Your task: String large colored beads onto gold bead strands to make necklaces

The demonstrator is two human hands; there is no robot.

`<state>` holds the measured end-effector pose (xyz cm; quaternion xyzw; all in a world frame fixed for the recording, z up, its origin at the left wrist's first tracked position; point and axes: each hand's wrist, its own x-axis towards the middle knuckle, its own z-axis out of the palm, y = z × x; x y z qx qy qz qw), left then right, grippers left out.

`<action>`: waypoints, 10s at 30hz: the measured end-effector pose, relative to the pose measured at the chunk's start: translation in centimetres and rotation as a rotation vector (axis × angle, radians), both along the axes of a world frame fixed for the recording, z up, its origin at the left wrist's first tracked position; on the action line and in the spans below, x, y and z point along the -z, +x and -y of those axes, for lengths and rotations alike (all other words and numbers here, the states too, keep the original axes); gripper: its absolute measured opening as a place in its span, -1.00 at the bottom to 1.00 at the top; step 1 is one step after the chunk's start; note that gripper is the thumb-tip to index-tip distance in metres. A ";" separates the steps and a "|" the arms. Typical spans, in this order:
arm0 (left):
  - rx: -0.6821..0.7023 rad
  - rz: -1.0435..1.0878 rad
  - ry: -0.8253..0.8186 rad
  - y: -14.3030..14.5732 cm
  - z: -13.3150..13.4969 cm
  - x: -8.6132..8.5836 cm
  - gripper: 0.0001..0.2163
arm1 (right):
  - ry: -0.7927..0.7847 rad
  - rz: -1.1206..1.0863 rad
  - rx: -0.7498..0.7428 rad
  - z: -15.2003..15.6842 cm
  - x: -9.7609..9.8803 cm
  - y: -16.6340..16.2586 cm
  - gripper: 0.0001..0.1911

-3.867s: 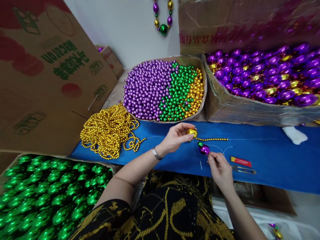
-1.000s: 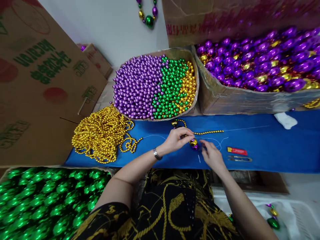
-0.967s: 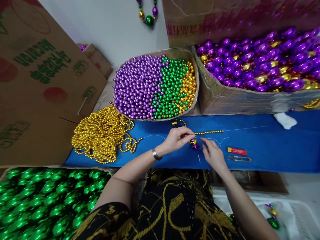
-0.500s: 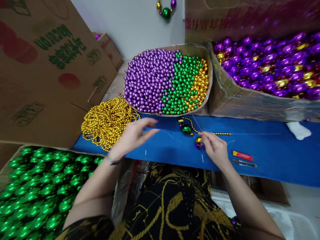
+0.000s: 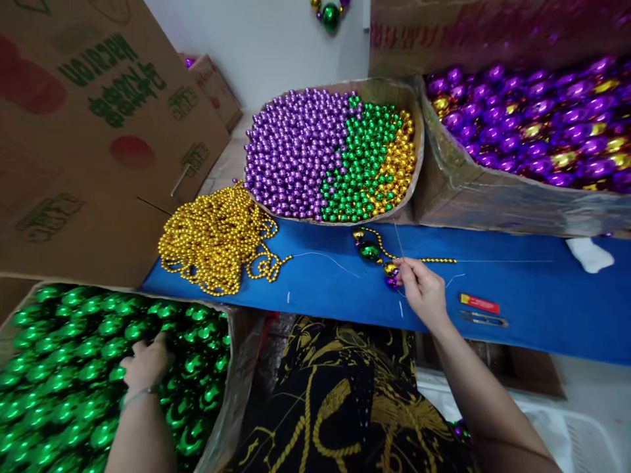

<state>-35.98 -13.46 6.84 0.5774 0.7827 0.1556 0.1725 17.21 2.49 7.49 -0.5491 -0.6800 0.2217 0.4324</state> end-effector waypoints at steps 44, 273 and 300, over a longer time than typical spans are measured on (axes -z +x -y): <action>0.320 1.419 0.050 25.1 -19.8 -5.3 -0.54 | 0.328 0.604 -0.149 2.7 0.7 -0.1 -0.73; 0.650 1.551 -0.210 40.4 -27.1 -10.1 -0.66 | 0.144 0.165 0.159 5.3 -2.4 7.0 -0.78; 0.345 1.565 -0.133 33.0 -23.4 -6.5 -0.72 | 0.283 0.506 -0.023 4.4 -1.4 3.8 -0.72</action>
